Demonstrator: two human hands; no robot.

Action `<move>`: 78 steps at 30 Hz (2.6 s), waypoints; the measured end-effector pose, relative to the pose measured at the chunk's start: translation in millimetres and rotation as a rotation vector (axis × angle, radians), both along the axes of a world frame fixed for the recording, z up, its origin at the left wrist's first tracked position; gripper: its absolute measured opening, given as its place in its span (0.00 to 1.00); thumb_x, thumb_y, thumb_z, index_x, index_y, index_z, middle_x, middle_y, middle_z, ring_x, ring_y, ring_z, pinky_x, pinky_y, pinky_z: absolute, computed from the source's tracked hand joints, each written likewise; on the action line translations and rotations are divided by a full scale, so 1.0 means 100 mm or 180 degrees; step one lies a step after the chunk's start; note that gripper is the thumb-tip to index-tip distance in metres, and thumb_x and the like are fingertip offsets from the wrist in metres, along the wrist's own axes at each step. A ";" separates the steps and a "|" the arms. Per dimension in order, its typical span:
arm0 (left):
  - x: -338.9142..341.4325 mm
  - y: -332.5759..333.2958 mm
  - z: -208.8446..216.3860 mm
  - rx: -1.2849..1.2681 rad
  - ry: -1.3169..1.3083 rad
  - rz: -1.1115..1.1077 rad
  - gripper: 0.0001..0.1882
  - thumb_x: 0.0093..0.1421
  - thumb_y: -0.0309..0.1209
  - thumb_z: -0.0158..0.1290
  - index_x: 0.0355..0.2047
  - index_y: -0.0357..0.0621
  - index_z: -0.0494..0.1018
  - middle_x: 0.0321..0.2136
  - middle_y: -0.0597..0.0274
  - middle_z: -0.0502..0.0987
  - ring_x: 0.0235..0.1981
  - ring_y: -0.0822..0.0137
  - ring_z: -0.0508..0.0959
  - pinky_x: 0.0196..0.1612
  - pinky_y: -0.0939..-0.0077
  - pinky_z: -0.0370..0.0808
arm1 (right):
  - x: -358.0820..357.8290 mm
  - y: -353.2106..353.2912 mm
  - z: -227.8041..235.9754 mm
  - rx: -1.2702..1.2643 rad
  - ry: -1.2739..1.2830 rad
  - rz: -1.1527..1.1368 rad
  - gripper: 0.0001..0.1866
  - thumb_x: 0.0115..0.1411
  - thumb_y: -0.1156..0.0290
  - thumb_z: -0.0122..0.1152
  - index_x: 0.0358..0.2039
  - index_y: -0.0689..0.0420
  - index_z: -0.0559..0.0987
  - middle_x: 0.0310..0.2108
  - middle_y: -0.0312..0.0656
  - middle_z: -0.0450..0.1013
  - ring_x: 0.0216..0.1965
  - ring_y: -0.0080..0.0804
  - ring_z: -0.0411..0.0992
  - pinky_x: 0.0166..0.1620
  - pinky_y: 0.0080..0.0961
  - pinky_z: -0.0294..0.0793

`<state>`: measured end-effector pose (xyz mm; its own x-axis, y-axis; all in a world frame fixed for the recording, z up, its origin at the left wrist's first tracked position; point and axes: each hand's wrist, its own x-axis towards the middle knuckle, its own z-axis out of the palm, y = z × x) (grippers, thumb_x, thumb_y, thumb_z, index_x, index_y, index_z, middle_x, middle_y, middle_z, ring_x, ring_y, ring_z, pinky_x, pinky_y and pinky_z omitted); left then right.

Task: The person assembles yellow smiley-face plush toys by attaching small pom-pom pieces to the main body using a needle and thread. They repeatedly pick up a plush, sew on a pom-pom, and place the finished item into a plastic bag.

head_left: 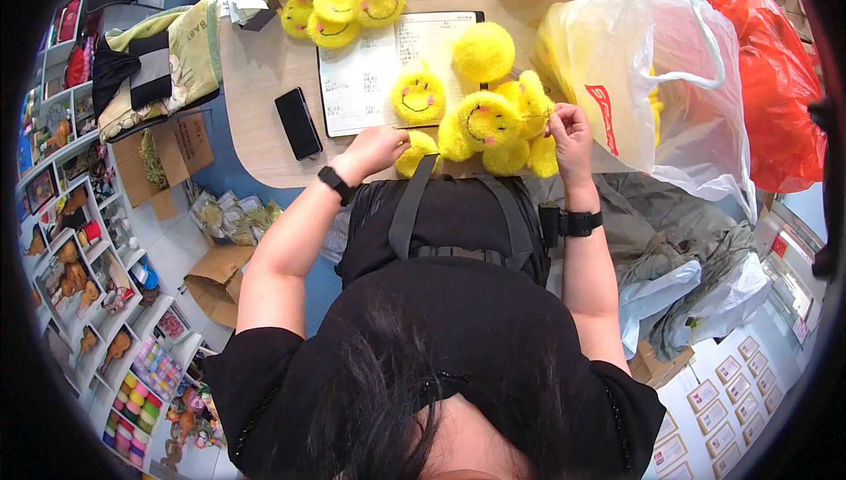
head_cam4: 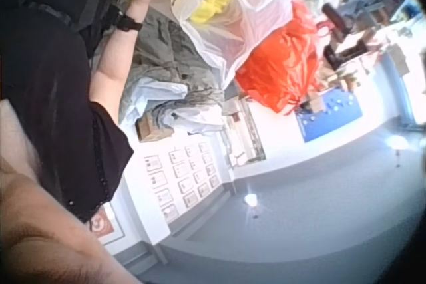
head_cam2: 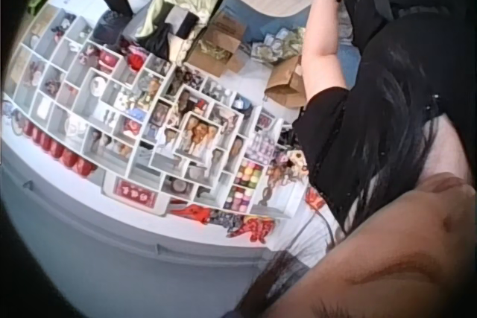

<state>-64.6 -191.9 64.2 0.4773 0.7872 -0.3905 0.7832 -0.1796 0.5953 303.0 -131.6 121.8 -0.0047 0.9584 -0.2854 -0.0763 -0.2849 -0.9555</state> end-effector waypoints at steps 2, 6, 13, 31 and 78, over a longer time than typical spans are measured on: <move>-0.01 -0.05 0.26 -0.0158 -0.0083 0.0031 0.10 0.62 0.37 0.53 0.33 0.44 0.78 0.27 0.50 0.79 0.31 0.48 0.79 0.34 0.56 0.75 | 0.01 -0.02 0.04 0.0015 -0.0044 0.0055 0.03 0.65 0.78 0.56 0.36 0.57 0.71 0.34 0.32 0.68 0.30 0.16 0.67 0.36 0.14 0.69; -0.03 -0.14 0.77 -0.0194 -0.0384 0.0212 0.09 0.61 0.36 0.55 0.33 0.45 0.79 0.26 0.50 0.80 0.30 0.49 0.80 0.32 0.58 0.75 | 0.10 -0.07 0.10 -0.0027 -0.0254 0.0145 0.03 0.69 0.72 0.51 0.37 0.57 0.70 0.29 0.32 0.66 0.29 0.17 0.65 0.35 0.16 0.68; -0.09 -0.25 1.20 -0.0574 -0.1345 0.0999 0.05 0.60 0.27 0.56 0.34 0.40 0.80 0.26 0.52 0.81 0.28 0.59 0.82 0.32 0.71 0.76 | 0.25 -0.29 0.16 -0.0023 -0.0180 -0.0204 0.09 0.72 0.65 0.46 0.37 0.56 0.69 0.25 0.31 0.65 0.28 0.17 0.64 0.35 0.15 0.65; 0.22 -0.18 1.26 -0.0556 -0.1340 0.1058 0.06 0.62 0.28 0.57 0.35 0.36 0.79 0.23 0.55 0.79 0.23 0.71 0.76 0.29 0.75 0.72 | 0.01 -0.15 0.00 0.0132 -0.0341 0.0056 0.04 0.66 0.72 0.58 0.39 0.58 0.75 0.30 0.28 0.71 0.29 0.14 0.67 0.34 0.14 0.68; -0.55 -0.40 1.73 -0.0210 -0.2437 0.1170 0.04 0.61 0.25 0.55 0.29 0.45 0.78 0.37 0.62 0.72 0.42 0.65 0.69 0.52 0.73 0.62 | 0.17 -0.50 0.85 0.1214 -0.3521 0.1824 0.11 0.59 0.67 0.63 0.25 0.60 0.75 0.28 0.47 0.70 0.36 0.49 0.71 0.39 0.41 0.73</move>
<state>-119.6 -232.4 237.0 0.3470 0.9308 -0.1149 0.1623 0.0610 0.9849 319.8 -181.4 206.9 -0.3765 0.9195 -0.1131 0.8398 0.2871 -0.4608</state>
